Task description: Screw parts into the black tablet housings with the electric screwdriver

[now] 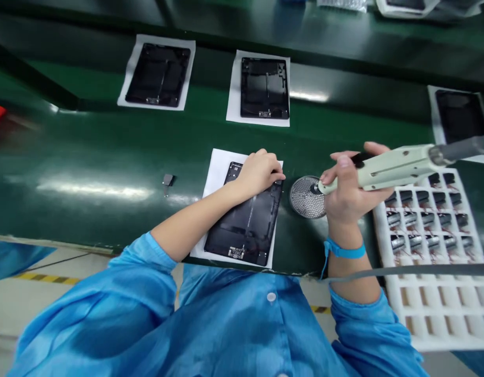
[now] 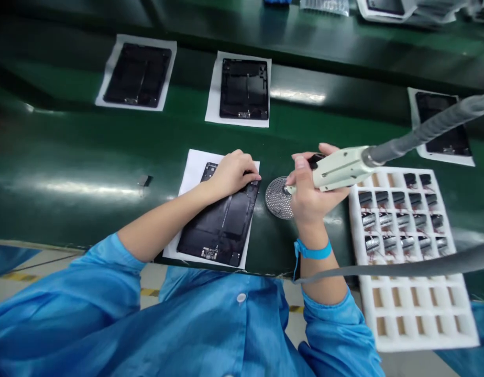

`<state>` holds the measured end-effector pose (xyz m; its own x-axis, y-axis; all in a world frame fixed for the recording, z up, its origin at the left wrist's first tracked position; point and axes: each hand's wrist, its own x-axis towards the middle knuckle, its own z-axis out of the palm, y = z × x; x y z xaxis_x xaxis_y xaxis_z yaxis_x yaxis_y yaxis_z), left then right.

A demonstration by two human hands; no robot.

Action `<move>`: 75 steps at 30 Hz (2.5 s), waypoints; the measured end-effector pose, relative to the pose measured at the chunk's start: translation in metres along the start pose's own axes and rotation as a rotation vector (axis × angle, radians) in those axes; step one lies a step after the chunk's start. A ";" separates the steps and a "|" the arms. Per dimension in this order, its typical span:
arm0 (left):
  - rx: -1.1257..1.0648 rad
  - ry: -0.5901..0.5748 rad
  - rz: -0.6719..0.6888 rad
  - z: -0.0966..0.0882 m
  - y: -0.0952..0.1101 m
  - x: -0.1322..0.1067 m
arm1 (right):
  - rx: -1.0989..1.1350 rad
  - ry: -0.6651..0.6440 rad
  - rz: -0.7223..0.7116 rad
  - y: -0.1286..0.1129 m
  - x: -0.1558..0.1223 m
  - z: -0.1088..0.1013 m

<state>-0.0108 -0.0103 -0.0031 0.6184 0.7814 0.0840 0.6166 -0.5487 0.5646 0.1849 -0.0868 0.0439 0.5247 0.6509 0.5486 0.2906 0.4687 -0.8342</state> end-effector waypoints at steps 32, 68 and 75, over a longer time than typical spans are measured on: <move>-0.071 -0.047 -0.022 -0.010 0.011 0.012 | 0.026 -0.092 0.042 0.017 -0.010 0.062; 0.006 0.102 0.038 -0.011 -0.019 -0.029 | 0.089 0.021 0.134 0.006 -0.012 0.024; -0.062 0.153 0.071 -0.006 -0.025 -0.027 | 0.101 0.015 0.147 0.006 -0.013 0.026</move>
<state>-0.0455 -0.0161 -0.0145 0.5750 0.7801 0.2464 0.5400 -0.5882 0.6021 0.1594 -0.0769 0.0336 0.5676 0.7083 0.4198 0.1288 0.4272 -0.8949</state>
